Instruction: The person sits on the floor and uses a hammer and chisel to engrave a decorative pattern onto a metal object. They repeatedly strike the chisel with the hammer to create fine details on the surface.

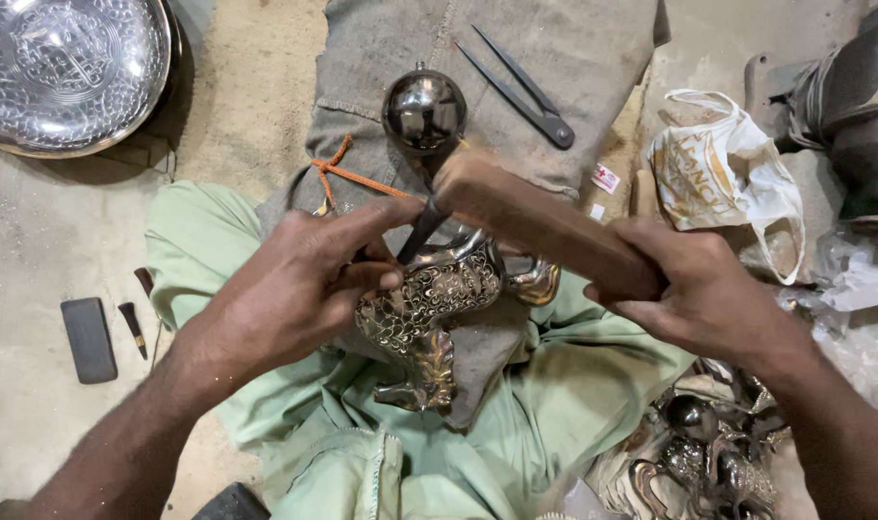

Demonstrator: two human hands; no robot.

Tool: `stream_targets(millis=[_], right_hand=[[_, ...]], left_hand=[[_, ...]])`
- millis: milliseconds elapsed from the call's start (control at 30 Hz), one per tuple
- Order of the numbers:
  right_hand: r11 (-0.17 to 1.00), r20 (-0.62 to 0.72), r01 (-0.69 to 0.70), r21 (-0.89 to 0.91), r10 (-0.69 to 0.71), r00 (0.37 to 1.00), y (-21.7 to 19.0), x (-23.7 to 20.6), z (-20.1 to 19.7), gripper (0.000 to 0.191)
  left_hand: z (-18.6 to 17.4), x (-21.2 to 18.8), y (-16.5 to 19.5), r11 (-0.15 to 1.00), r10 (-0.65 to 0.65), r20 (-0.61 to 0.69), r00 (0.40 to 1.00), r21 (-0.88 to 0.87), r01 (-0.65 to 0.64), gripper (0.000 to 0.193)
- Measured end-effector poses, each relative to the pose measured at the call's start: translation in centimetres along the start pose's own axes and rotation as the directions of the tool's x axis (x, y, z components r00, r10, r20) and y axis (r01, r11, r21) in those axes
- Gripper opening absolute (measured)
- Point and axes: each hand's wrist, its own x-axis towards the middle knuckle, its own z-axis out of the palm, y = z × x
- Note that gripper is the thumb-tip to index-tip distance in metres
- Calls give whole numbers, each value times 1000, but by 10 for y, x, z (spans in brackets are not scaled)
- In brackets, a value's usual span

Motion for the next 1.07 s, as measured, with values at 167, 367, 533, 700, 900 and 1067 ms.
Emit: stream_targets(millis=[167, 367, 533, 700, 900, 1067], right_hand=[[998, -110, -10, 61, 17, 994, 2, -2, 5, 63], [987, -65, -139, 82, 144, 987, 5, -7, 14, 66], [993, -135, 66, 102, -52, 990, 7, -7, 19, 61], [958, -212, 34, 284, 28, 977, 16, -8, 27, 66], [989, -221, 89, 119, -62, 973, 21, -4, 24, 63], [991, -172, 0, 135, 24, 985, 15, -14, 23, 64]], left_hand=[[-2, 4, 5, 997, 76, 0, 997, 34, -76, 53], [-3, 9, 7, 994, -83, 95, 992, 78, 76, 54], [-4, 17, 9, 994, 32, 109, 993, 96, -42, 51], [-6, 20, 11, 992, -7, 119, 993, 125, -8, 56], [-3, 20, 11, 990, -16, 131, 991, 143, -3, 53], [-1, 18, 12, 988, -73, 151, 986, 144, 51, 55]])
